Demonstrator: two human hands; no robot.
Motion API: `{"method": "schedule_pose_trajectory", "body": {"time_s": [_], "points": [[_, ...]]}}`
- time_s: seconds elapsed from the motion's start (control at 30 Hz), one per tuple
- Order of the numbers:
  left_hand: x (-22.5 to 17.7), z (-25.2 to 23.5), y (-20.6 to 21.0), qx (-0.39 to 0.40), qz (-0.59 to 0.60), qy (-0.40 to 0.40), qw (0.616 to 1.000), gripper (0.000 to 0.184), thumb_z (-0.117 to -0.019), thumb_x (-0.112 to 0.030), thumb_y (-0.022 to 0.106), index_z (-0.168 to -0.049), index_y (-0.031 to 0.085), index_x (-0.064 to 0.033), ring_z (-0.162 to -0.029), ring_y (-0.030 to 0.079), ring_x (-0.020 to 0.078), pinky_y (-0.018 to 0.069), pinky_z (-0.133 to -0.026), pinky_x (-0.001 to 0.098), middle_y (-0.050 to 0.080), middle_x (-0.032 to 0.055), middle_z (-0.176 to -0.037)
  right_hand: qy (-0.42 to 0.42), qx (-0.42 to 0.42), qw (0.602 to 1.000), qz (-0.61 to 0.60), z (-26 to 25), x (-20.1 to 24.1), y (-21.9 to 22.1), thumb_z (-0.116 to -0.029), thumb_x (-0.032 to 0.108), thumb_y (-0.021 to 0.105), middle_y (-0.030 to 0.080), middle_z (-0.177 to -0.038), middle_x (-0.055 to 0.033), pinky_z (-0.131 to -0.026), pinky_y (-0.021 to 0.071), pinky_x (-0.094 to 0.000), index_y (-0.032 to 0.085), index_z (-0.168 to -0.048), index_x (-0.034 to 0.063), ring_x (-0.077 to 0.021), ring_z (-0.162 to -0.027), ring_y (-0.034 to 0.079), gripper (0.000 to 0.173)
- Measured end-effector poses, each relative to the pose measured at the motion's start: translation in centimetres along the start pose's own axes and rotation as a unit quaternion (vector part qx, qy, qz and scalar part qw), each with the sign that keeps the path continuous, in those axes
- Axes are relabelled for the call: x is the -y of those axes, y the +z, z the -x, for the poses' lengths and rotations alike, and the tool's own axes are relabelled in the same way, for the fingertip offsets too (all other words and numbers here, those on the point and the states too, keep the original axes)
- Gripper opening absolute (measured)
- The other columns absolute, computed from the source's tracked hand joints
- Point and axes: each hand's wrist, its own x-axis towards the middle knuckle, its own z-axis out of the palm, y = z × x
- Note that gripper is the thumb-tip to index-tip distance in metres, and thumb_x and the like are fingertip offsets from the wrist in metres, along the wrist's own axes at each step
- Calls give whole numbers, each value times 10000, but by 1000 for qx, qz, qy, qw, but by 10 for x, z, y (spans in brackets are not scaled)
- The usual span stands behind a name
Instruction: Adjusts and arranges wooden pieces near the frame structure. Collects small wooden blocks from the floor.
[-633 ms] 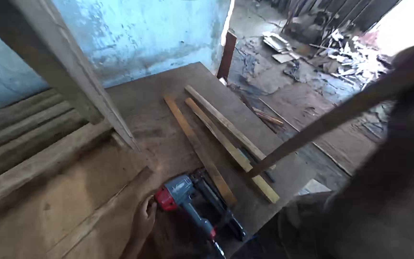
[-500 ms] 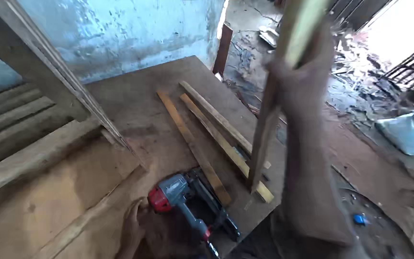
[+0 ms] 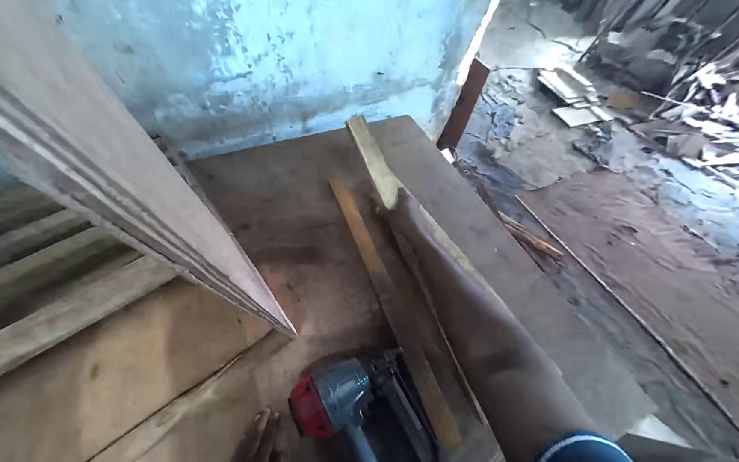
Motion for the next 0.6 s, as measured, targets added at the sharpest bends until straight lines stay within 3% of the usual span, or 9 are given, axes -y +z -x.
{"method": "schedule_pose_trajectory", "body": {"time_s": [0.17,0.23,0.3,0.47,0.53,0.6], "points": [[3,1,6,-5,-8,3,1000,637,-1001,-362,574,-1572,423,-124,-1541,284,337,270,-1234,566,315,126,-1665,-23,37,999,-27,4,-44,27,-943,370,717,694,-1182,-200,-937,552,-594,522,-1435,66,-359,-1068,689,610],[5,0,9,-8,-16,3,1000,638,-1003,-372,562,-1579,416,-138,-1539,288,334,277,-1228,564,306,119,-1669,-5,31,999,-18,33,-72,19,-970,307,662,702,-1166,-169,-934,554,-578,625,-1334,81,-329,-1051,691,429],[6,1,11,-7,-13,1,1000,642,-997,-363,563,-1584,409,-153,-1546,269,338,265,-1228,583,286,114,-1678,16,-28,999,3,68,-111,0,-1012,261,596,715,-1147,-149,-922,564,-571,675,-1257,94,-312,-1033,703,307],[0,3,9,-16,-13,14,1000,667,-988,-379,550,-1581,403,-111,-1548,259,350,254,-1238,578,300,140,-1669,121,-126,982,66,158,-247,-51,-1027,263,561,692,-1176,-205,-966,520,-628,683,-1225,50,-389,-1113,661,316],[-17,1,0,-9,-12,4,1000,656,-998,-398,522,-1576,411,-109,-1549,252,361,221,-1246,579,311,149,-1662,150,-125,977,84,199,-280,-65,-1022,294,577,659,-1222,-249,-980,485,-663,656,-1262,27,-444,-1161,620,368],[-11,0,7,-30,-28,16,999,639,-1004,-442,471,-1569,429,-148,-1548,263,341,240,-1235,592,330,115,-1660,151,-117,976,100,227,-298,-70,-984,303,650,645,-1243,-239,-983,492,-659,654,-1271,46,-439,-1180,606,385]]}}
